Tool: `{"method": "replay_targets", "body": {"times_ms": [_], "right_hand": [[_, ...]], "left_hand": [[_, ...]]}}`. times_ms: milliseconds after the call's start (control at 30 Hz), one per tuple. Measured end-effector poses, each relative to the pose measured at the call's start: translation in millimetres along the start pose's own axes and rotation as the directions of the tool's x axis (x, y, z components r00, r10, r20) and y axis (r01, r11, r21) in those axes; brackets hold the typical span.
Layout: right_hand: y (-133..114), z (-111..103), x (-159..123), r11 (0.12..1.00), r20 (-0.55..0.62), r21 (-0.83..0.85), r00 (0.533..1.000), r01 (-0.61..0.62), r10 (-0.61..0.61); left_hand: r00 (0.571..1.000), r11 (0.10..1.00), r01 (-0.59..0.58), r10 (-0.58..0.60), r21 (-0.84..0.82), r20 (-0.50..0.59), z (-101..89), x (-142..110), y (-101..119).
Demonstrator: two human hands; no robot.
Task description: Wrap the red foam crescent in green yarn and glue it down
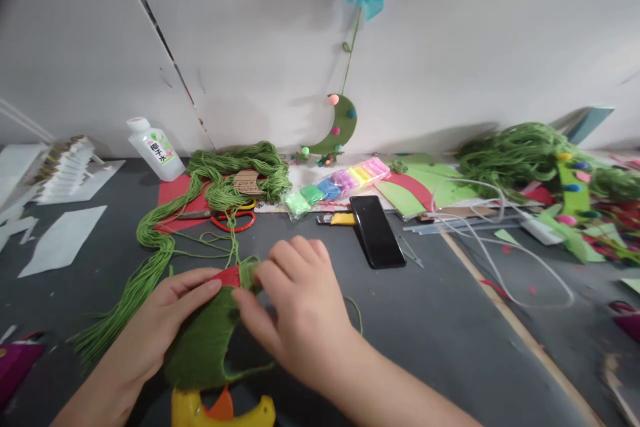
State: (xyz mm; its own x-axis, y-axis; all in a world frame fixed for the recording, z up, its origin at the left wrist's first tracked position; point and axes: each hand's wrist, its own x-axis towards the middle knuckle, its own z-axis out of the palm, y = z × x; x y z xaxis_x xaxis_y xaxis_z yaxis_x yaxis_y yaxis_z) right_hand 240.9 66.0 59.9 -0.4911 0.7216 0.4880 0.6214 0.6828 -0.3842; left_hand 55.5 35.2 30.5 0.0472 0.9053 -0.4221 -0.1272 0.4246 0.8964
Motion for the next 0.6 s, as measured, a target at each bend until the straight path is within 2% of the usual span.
{"method": "replay_targets", "body": {"times_ms": [133,233,300,367,467,533,600], "right_hand": [[-9,6,-7,0.999,0.068,-0.054,0.998,0.003,0.0],[-11,7,-7,0.997,0.071,0.065,0.997,-0.045,0.04],[-12,4,-4,0.969,0.098,0.199,0.987,-0.145,0.127],[-11,-2,1,0.885,0.196,0.347,0.946,-0.312,0.257],[-9,-10,8,0.658,0.396,0.506,0.828,-0.557,0.396],[-6,-12,10,0.521,0.484,0.562,0.766,-0.643,0.423],[-4,-11,10,0.444,0.531,0.589,0.738,-0.675,0.417]], "left_hand": [[0.999,0.992,0.039,-0.04,-0.121,-0.003,1.8,-6,3],[0.997,0.975,0.07,-0.064,-0.21,0.033,3.6,-10,7],[0.997,0.977,0.076,-0.072,-0.198,0.029,5.3,-12,9],[0.998,0.991,0.055,-0.056,-0.121,-0.001,7.4,-16,11],[0.999,1.0,-0.016,0.016,0.0,-0.044,10.5,-20,10],[0.997,0.997,-0.055,0.058,0.059,-0.051,11.8,-22,8],[0.997,0.99,-0.068,0.072,0.125,-0.026,12.4,-23,6]]}}
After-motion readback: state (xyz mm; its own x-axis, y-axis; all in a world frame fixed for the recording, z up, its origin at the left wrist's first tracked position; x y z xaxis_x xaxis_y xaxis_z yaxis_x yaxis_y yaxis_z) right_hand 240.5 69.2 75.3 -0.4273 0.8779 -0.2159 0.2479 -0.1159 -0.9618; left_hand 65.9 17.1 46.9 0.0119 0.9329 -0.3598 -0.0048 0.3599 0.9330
